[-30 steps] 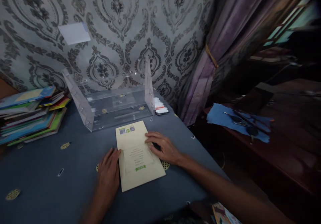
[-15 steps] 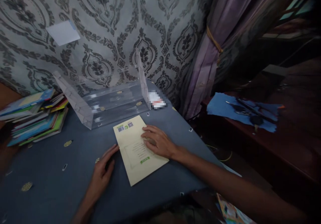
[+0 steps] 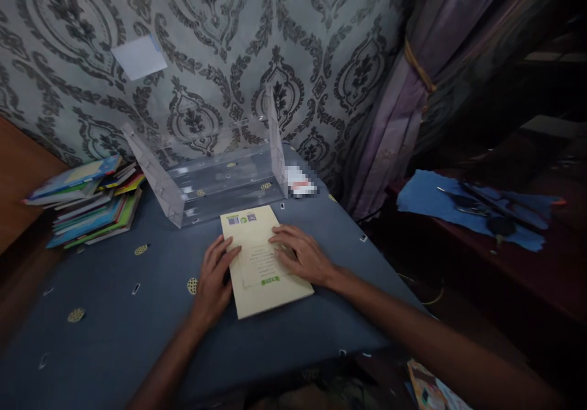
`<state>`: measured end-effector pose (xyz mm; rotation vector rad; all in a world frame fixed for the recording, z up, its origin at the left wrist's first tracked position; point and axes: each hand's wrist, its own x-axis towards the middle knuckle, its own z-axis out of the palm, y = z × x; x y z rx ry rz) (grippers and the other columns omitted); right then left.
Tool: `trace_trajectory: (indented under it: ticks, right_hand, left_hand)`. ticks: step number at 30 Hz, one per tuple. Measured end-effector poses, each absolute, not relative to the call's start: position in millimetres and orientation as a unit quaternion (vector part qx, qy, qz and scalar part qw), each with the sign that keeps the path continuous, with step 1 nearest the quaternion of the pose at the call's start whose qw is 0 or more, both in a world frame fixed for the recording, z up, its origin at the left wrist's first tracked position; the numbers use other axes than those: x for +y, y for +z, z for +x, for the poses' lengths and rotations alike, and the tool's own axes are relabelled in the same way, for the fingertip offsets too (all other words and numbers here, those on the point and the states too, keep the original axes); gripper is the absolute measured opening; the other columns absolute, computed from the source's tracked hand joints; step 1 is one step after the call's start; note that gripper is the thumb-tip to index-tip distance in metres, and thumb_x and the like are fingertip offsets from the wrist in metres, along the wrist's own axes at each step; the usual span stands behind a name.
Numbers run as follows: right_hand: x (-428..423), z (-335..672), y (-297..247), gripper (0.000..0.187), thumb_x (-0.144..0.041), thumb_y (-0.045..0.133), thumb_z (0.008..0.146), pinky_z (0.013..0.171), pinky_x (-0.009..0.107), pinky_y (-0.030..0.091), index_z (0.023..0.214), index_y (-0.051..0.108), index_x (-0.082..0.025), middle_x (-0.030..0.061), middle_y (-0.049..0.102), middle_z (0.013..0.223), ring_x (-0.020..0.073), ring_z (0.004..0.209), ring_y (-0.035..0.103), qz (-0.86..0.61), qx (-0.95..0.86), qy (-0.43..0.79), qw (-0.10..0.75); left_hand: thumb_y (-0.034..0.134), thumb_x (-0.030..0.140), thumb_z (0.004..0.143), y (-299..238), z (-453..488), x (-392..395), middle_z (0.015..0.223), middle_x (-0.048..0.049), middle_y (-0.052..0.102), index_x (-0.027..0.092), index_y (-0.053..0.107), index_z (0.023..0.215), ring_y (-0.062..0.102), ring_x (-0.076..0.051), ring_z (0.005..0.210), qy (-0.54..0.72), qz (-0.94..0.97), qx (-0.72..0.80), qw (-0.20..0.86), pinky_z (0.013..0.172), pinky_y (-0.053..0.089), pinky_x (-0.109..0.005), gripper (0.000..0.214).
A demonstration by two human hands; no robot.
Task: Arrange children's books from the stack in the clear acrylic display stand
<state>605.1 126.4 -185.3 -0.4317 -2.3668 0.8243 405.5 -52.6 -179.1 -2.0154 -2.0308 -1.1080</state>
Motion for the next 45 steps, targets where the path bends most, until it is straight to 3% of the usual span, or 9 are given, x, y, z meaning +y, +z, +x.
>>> trace_trajectory:
  ticks: [3, 8, 14, 17, 20, 22, 26, 34, 45]
  right_hand:
    - [127, 605, -185, 0.026, -0.029, 0.056, 0.091, 0.105, 0.05, 0.048, 0.111, 0.071, -0.021, 0.0134, 0.067, 0.125, 0.0281, 0.122, 0.06, -0.143, -0.887, 0.319, 0.3]
    - [130, 606, -182, 0.024, -0.034, 0.056, 0.094, 0.106, 0.049, 0.048, 0.105, 0.074, -0.022, 0.012, 0.071, 0.119, 0.0269, 0.121, 0.062, -0.14, -0.853, 0.392, 0.314]
    - [134, 606, -175, 0.033, -0.043, 0.05, 0.097, 0.107, 0.047, 0.047, 0.104, 0.075, -0.022, 0.0094, 0.074, 0.115, 0.0257, 0.117, 0.065, -0.161, -0.757, 0.532, 0.342]
    - [139, 603, -172, 0.034, -0.044, 0.049, 0.097, 0.11, 0.046, 0.045, 0.106, 0.075, -0.024, 0.0067, 0.073, 0.122, 0.0256, 0.121, 0.064, -0.172, -0.713, 0.579, 0.356]
    - [147, 594, -172, 0.032, -0.042, 0.058, 0.09, 0.109, 0.044, 0.045, 0.114, 0.072, -0.025, 0.0053, 0.071, 0.127, 0.0264, 0.123, 0.062, -0.168, -0.709, 0.575, 0.371]
    - [154, 583, -173, 0.036, -0.043, 0.06, 0.088, 0.106, 0.042, 0.047, 0.118, 0.07, -0.025, 0.0064, 0.07, 0.127, 0.0263, 0.121, 0.062, -0.165, -0.726, 0.549, 0.381]
    - [164, 551, -177, 0.037, -0.046, 0.051, 0.093, 0.099, 0.042, 0.05, 0.116, 0.066, -0.022, 0.0096, 0.07, 0.12, 0.0251, 0.109, 0.064, -0.186, -0.751, 0.489, 0.403]
    - [173, 510, -189, 0.036, -0.047, 0.042, 0.098, 0.093, 0.041, 0.052, 0.118, 0.057, -0.02, 0.012, 0.069, 0.118, 0.0254, 0.108, 0.063, -0.208, -0.75, 0.455, 0.432]
    - [172, 506, -187, 0.037, -0.048, 0.046, 0.096, 0.086, 0.038, 0.056, 0.115, 0.06, -0.02, 0.0107, 0.072, 0.114, 0.0251, 0.101, 0.067, -0.215, -0.734, 0.465, 0.446]
  left_hand:
    - [0.06, 0.027, 0.094, -184, 399, -40, 0.148, -0.0148, 0.051, 0.026, 0.057, 0.136, 0.036, -0.033, 0.147, -0.317, -0.723, -0.612, 0.045, 0.114, 0.039, -0.056, 0.043]
    - [0.059, 0.033, 0.094, -190, 384, -24, 0.152, -0.0176, 0.048, 0.022, 0.057, 0.138, 0.035, -0.033, 0.148, -0.292, -0.719, -0.63, 0.031, 0.116, 0.033, -0.056, 0.044]
    - [0.058, 0.031, 0.092, -176, 363, -11, 0.135, -0.0129, 0.065, 0.024, 0.069, 0.121, 0.051, -0.03, 0.136, -0.348, -0.659, -0.666, -0.041, 0.119, 0.024, -0.06, 0.032]
    - [0.061, 0.035, 0.086, -162, 361, -4, 0.123, -0.0115, 0.071, 0.022, 0.073, 0.11, 0.062, -0.03, 0.12, -0.427, -0.618, -0.653, -0.098, 0.115, 0.034, -0.053, 0.03]
    - [0.067, 0.042, 0.079, -150, 364, 7, 0.109, -0.0096, 0.074, 0.02, 0.073, 0.104, 0.069, -0.027, 0.099, -0.497, -0.57, -0.634, -0.161, 0.094, 0.051, -0.041, 0.033]
    - [0.071, 0.044, 0.076, -145, 366, 17, 0.1, -0.0065, 0.075, 0.02, 0.071, 0.105, 0.069, -0.024, 0.09, -0.542, -0.521, -0.635, -0.18, 0.084, 0.054, -0.035, 0.037]
    - [0.077, 0.05, 0.069, -146, 366, 40, 0.091, -0.005, 0.075, 0.019, 0.07, 0.104, 0.068, -0.024, 0.094, -0.631, -0.415, -0.634, -0.166, 0.089, 0.053, -0.035, 0.047]
    - [0.064, 0.07, 0.079, -164, 361, 56, 0.114, -0.0108, 0.074, 0.016, 0.071, 0.11, 0.065, -0.026, 0.114, -0.713, -0.354, -0.586, -0.154, 0.104, 0.047, -0.038, 0.062]
    - [0.061, 0.068, 0.084, -170, 358, 63, 0.12, -0.0104, 0.073, 0.016, 0.069, 0.119, 0.064, -0.025, 0.115, -0.726, -0.358, -0.566, -0.153, 0.104, 0.048, -0.037, 0.063]
